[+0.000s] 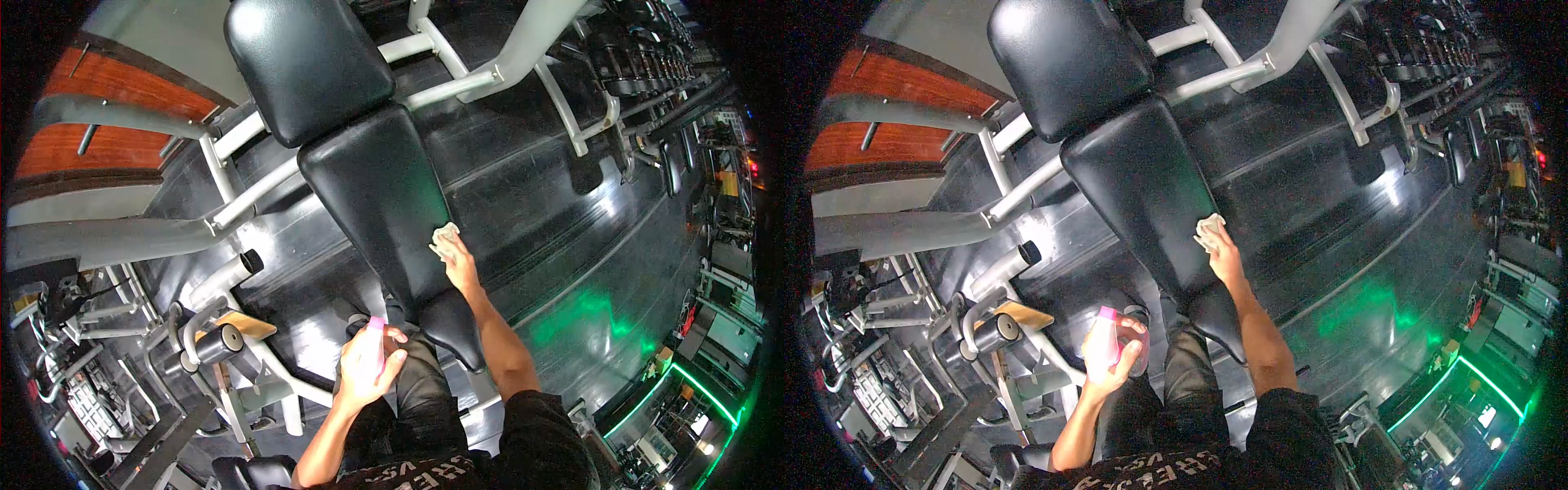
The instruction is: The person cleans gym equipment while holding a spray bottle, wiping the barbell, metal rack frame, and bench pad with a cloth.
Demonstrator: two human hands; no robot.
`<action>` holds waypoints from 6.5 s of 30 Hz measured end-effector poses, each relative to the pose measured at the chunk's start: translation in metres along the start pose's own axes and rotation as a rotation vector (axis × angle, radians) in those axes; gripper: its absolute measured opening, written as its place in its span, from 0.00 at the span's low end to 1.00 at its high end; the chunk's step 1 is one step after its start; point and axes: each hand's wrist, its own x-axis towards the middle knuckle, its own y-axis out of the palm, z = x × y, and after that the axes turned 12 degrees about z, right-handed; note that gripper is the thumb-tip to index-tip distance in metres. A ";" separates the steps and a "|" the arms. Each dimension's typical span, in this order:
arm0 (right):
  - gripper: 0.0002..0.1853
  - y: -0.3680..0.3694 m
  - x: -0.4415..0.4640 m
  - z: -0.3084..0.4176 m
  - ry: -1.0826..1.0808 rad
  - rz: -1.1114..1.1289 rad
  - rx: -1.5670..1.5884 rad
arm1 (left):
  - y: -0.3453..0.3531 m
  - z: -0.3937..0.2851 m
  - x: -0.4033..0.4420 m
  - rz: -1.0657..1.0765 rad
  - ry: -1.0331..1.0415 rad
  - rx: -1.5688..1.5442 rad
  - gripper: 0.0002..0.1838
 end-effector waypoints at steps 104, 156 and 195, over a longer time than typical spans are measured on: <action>0.25 0.161 -0.009 0.184 0.336 0.150 -0.055 | -0.064 0.022 -0.101 -0.076 -0.183 0.003 0.11; 0.20 0.119 -0.139 0.112 0.434 0.118 1.321 | -0.048 0.080 -0.239 0.036 -0.090 -0.003 0.14; 0.19 0.167 -0.059 0.056 -0.552 0.855 -0.418 | 0.002 0.188 -0.250 -0.450 -0.205 -0.198 0.12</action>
